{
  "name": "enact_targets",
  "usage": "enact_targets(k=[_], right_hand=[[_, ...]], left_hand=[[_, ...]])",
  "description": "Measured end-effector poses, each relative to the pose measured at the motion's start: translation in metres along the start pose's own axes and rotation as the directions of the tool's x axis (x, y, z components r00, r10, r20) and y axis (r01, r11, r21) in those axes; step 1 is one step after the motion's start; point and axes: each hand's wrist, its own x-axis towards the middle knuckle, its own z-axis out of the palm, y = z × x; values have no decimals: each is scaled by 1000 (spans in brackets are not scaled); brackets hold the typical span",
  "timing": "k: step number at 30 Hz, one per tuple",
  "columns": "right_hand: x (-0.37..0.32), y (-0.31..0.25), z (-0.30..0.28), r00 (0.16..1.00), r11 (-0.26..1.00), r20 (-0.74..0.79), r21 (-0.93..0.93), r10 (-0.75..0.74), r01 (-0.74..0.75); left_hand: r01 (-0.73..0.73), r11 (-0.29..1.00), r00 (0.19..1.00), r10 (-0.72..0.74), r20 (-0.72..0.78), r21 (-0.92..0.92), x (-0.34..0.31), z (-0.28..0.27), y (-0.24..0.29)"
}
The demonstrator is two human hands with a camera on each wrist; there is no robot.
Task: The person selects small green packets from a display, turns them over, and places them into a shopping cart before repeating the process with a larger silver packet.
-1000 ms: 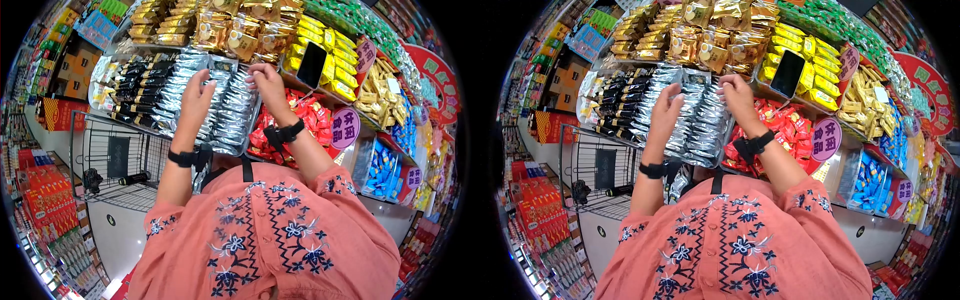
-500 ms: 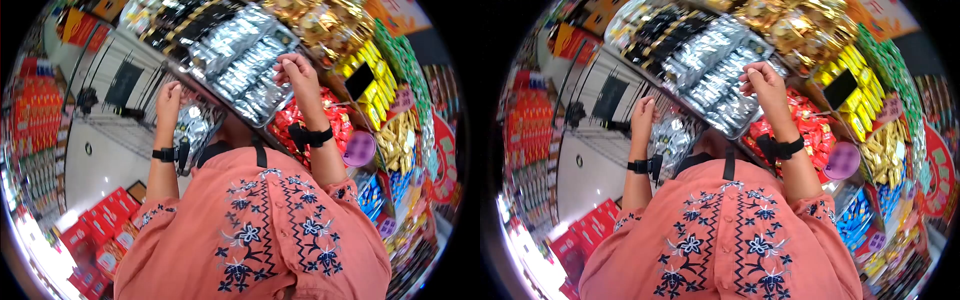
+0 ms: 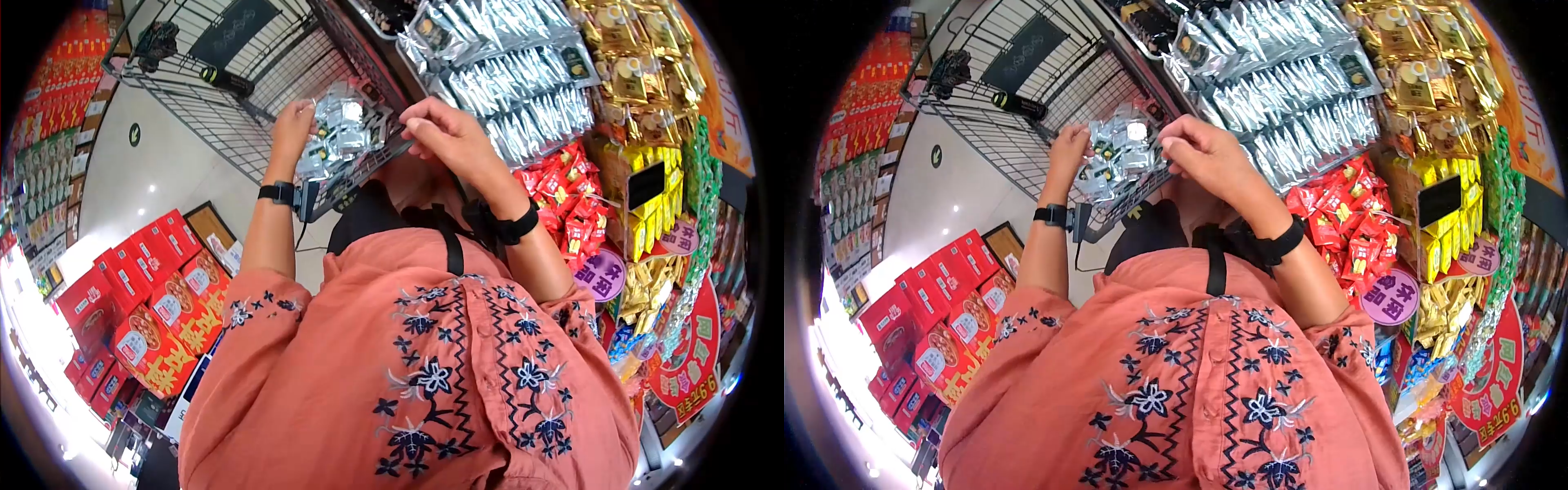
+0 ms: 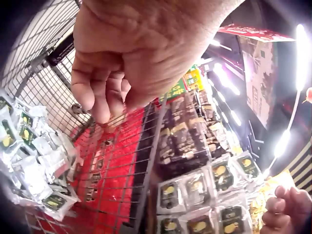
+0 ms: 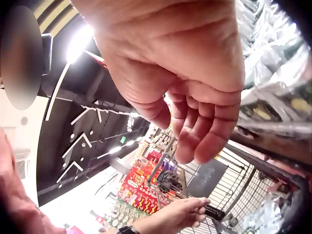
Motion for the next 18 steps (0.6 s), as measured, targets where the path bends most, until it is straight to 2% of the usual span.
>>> enact_targets(k=[2,3,6,7,10,14,18], right_hand=[[6,13,9,996,997,58,-40,68,-65],[9,19,12,988,991,88,-58,127,-123],[18,50,19,967,972,124,-110,223,-210],[20,58,21,963,966,125,-131,240,-223],[26,73,25,943,940,98,-164,318,-300],[29,87,25,912,910,85,-145,402,-388],[31,99,27,899,900,78,-102,432,-423]], left_hand=[[4,1000,1000,-4,10,29,20,1,-29],[38,991,998,-43,39,125,33,0,-45],[-182,888,982,183,38,422,55,2,-97],[-76,884,995,37,93,462,59,0,-105],[-32,759,992,-57,115,650,69,6,-141],[-47,684,977,-120,176,728,72,11,-184],[-78,577,968,-152,201,813,61,13,-184]])
